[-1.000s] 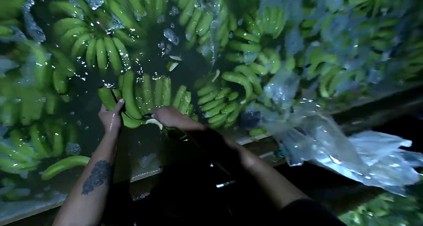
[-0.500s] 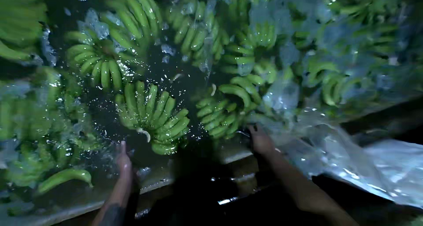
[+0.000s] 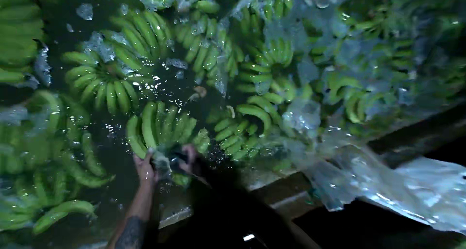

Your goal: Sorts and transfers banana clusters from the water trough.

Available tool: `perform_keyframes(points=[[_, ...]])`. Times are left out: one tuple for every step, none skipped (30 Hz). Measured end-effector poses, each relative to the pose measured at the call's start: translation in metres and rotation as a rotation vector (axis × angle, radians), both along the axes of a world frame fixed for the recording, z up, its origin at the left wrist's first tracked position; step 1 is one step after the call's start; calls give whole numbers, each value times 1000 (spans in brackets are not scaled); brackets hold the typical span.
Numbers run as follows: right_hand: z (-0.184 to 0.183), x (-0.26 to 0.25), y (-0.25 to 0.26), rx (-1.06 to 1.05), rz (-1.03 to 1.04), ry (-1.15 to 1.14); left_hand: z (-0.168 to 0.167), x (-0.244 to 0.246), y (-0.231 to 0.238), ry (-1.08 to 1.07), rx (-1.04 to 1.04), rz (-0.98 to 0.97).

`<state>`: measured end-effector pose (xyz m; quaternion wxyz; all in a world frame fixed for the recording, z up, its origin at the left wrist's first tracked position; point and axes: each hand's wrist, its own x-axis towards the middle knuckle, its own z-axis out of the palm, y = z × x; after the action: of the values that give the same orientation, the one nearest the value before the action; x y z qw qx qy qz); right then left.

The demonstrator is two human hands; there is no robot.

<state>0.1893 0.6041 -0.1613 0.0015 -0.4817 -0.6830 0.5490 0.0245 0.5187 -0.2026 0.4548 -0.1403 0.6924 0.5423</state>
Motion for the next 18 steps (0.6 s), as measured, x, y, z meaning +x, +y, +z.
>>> perform_keyframes(points=[[-4, -25, 19, 18, 177, -145, 8, 5, -8, 23, -22, 41], [-14, -39, 37, 77, 268, -223, 16, 9, -21, 42, -47, 74], [-25, -43, 56, 181, 263, -273, 26, 12, -36, 100, -96, 81], [-21, -43, 82, 231, 224, -344, 36, 13, -50, 200, -147, 16], [0, -42, 114, 165, 205, -467, 47, 14, -66, 335, -164, -136], [26, -38, 147, 9, 209, -592, 54, 12, -81, 539, -176, -385], [17, -16, 154, 194, 37, -499, 55, 7, -93, 783, -177, -685], [10, 5, 159, 311, -61, -416, 49, 1, -97, 1030, -141, -957], [15, 26, 157, 336, -102, -372, 40, -4, -96, 1174, -87, -1200], [24, 46, 148, 320, -121, -349, 28, -9, -89, 1171, -57, -1428], [33, 64, 133, 278, -140, -341, 15, -12, -79, 1069, -68, -1640], [42, 80, 114, 215, -170, -347, 5, -14, -66, 906, -117, -1804], [49, 95, 91, 150, -219, -352, -3, -10, -55, 773, -163, -1875], [56, 104, 66, 89, -287, -352, -5, -1, -44, 678, -221, -1877], [58, 108, 38, 46, -353, -329, -6, 12, -35, 620, -282, -1837], [56, 104, 6, 5, -410, -274, -3, 26, -27, 587, -341, -1769], [51, 93, -22, -36, -467, -196, 3, 38, -18, 564, -374, -1669], [47, 75, -41, -83, -518, -176, 11, 45, -4, 510, -376, -1545]])
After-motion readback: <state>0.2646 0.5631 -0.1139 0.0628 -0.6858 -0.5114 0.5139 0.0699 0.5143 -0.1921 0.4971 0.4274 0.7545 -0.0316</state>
